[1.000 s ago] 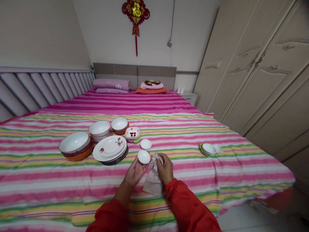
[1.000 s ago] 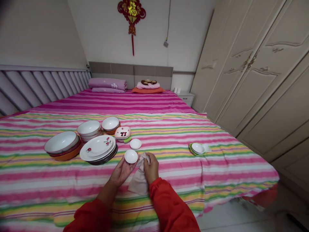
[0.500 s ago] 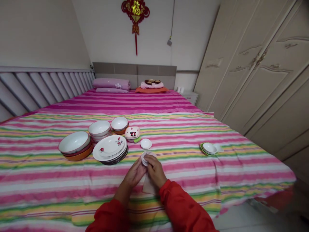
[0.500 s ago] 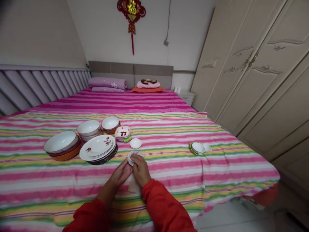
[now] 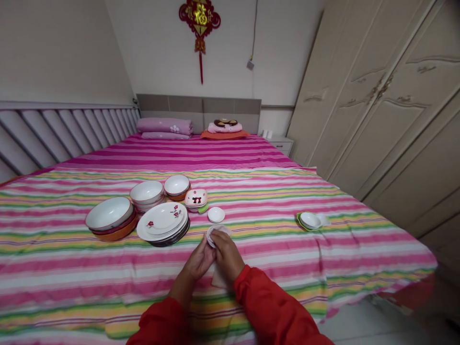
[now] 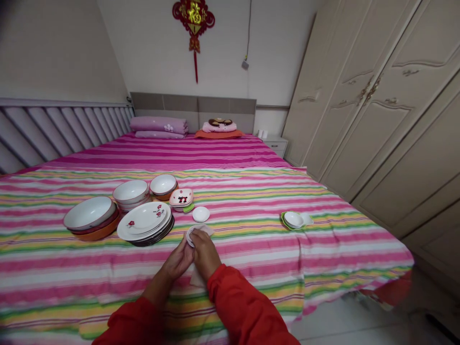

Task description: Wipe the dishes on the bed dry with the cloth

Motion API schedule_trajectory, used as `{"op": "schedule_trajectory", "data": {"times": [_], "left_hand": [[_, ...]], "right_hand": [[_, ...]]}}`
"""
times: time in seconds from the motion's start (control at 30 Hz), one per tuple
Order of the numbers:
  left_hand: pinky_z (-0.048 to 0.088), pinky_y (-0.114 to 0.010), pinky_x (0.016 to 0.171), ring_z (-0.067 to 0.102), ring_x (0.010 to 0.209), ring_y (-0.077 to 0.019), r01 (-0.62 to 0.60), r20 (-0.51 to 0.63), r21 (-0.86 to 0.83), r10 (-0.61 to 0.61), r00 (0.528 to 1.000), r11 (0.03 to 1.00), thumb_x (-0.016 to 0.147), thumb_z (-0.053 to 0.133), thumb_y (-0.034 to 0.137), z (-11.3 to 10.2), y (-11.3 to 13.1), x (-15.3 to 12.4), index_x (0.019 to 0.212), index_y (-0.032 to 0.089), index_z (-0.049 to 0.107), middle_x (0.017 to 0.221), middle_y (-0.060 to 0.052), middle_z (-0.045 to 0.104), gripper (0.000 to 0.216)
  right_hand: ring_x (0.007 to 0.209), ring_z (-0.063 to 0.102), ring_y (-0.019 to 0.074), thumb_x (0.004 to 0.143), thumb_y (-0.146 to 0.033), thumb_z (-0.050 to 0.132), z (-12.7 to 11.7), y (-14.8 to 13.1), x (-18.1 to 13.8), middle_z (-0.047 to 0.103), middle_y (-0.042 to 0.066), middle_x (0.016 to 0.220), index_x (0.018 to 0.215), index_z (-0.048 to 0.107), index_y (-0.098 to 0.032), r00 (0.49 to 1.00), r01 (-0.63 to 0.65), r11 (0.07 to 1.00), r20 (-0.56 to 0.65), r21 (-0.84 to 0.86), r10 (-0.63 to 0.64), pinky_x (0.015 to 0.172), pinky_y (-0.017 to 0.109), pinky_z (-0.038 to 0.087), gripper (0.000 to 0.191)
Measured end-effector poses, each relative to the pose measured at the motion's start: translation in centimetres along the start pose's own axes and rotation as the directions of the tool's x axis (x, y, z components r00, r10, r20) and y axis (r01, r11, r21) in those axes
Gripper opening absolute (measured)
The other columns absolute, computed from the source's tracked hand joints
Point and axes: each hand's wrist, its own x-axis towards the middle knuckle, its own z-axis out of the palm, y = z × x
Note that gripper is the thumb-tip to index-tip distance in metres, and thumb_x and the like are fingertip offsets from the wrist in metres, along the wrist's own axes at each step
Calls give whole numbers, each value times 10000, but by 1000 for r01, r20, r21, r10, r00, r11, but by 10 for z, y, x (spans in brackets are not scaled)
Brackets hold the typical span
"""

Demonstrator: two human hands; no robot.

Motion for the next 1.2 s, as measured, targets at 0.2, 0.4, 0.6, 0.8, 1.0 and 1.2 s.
{"op": "schedule_trajectory", "data": {"times": [0.2,0.4,0.6,0.8,1.0,1.2], "left_hand": [[392,-345,1044,578,1127,-175,-48,-9,-20,47,999,999,943,393,266,2,0,2,1367,197,412,1226,-90,626,430],[351,-355,1071,570,1146,-197,-67,34,21,67,997,998,923,451,275,-2,-2,1,1367,176,417,1215,-101,635,456],[341,-354,1075,577,1133,-202,-91,27,37,90,996,995,911,477,246,-6,-3,3,1362,149,424,1192,-113,643,464],[446,-329,964,631,1009,-178,-80,18,24,80,997,996,920,445,214,-5,-2,1,1336,177,446,1114,-92,672,418],[503,-241,791,656,865,-125,-106,-89,29,108,990,994,864,514,79,-5,-3,-2,1238,214,529,1048,-53,700,397],[458,-393,943,655,954,-181,-88,-75,65,92,993,994,838,546,60,1,-2,-6,1122,191,587,1013,-65,715,315]], "right_hand": [[1055,498,243,761,-37,495,-14,3,6,617,134,1122,1140,615,-142,995,45,969,99,-243,-22,939,386,432,411],[929,520,238,667,-63,523,-19,-9,-3,631,86,963,973,621,-172,992,-72,985,94,-157,87,842,373,430,340],[890,548,213,734,-97,523,-7,-8,-4,633,65,913,924,605,-197,994,-105,994,-2,9,105,814,336,433,230],[742,576,177,727,-194,600,-18,-2,3,646,13,785,843,642,-188,949,-290,821,39,493,312,706,294,460,124],[624,600,152,588,-321,781,-34,12,2,682,8,736,851,669,-157,758,-412,194,216,890,616,628,283,476,329],[653,593,150,590,-339,778,-26,27,-2,674,4,734,822,673,-159,604,-318,321,-70,892,794,654,282,468,311]]}}
